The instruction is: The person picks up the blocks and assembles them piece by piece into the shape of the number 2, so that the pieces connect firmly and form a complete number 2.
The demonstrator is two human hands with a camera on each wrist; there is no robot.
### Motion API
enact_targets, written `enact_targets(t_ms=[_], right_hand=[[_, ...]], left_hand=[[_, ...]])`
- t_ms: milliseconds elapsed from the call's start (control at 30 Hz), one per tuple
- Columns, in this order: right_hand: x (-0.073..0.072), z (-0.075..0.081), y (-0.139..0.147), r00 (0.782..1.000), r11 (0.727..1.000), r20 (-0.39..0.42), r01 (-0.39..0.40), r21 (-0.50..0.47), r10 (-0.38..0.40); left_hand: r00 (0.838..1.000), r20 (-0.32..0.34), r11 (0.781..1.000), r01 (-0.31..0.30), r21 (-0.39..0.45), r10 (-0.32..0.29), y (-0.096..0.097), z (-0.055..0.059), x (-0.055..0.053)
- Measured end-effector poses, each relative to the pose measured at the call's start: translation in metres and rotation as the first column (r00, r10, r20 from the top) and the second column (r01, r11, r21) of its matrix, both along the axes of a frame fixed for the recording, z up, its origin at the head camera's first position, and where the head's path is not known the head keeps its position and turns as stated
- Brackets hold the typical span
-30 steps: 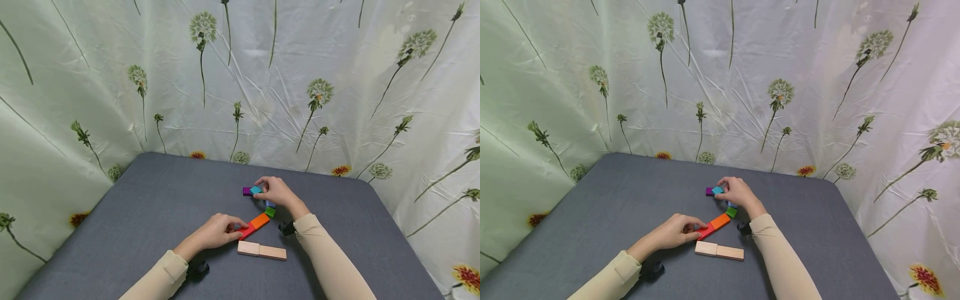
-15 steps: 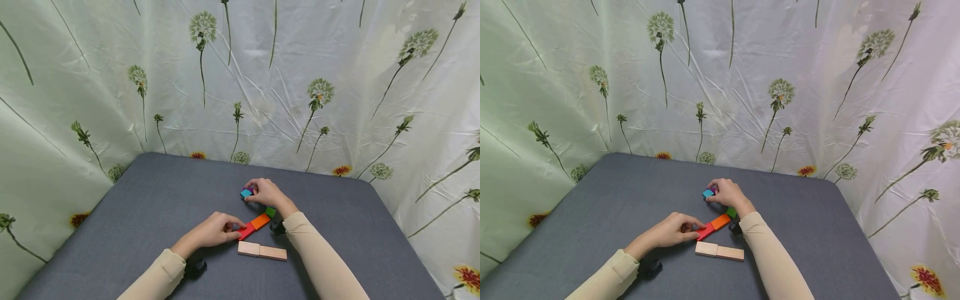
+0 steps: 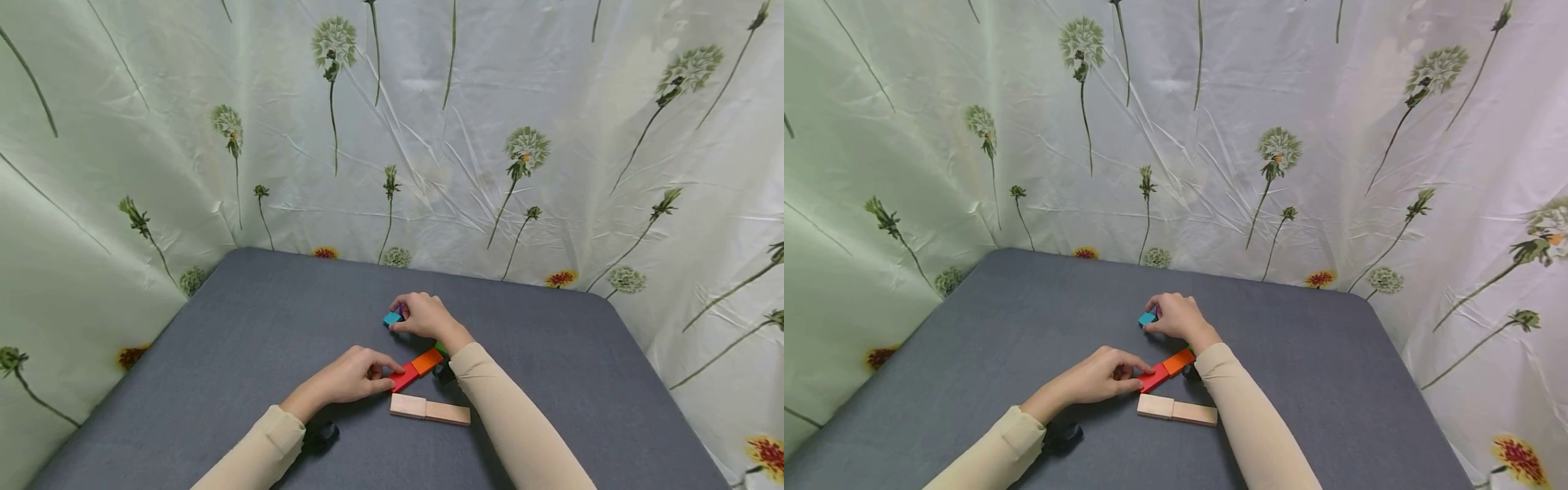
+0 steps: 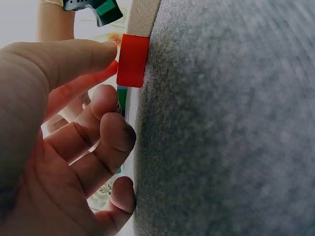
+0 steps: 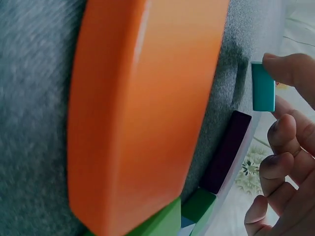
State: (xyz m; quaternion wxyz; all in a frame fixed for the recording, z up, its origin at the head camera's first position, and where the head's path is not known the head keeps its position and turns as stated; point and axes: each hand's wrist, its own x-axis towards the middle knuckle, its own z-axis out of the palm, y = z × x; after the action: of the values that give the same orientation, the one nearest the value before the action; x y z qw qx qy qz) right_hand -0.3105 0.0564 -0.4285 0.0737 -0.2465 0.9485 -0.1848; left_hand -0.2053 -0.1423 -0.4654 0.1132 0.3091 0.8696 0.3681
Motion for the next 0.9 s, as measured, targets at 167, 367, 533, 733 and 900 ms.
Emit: enact_targets(t_ms=[167,367,533,733,900], right_hand=[[0.0004,-0.0004,-0.0026,1.000,1.000,-0.013,-0.007,-0.010,0.007],[-0.0009,-0.0020,-0.0061,1.000,1.000,-0.010,0.001,0.013,0.000],[-0.0017,-0.0004,-0.0081,1.000,0.999,-0.012,0.022,0.031,-0.022],[-0.0017,-0.0011,-0.0092,0.999,0.998,-0.017,0.040,0.044,-0.039],[-0.0007,-0.0008,-0.0097,0.998,0.997,-0.019,0.057,0.048,-0.056]], left_hand=[[1.000,-0.005,1.000,0.005,0.010,-0.005,-0.0001,0.0000,0.0001],[1.000,-0.001,1.000,0.000,0.001,0.000,0.0002,0.0000,0.0000],[1.000,-0.001,1.000,0.001,0.004,-0.001,0.0003,0.0003,-0.0001],[1.000,-0.004,1.000,0.002,0.006,-0.002,0.0003,0.0007,0.0003],[1.000,-0.001,1.000,0.003,0.010,-0.003,0.0003,0.0010,0.0007]])
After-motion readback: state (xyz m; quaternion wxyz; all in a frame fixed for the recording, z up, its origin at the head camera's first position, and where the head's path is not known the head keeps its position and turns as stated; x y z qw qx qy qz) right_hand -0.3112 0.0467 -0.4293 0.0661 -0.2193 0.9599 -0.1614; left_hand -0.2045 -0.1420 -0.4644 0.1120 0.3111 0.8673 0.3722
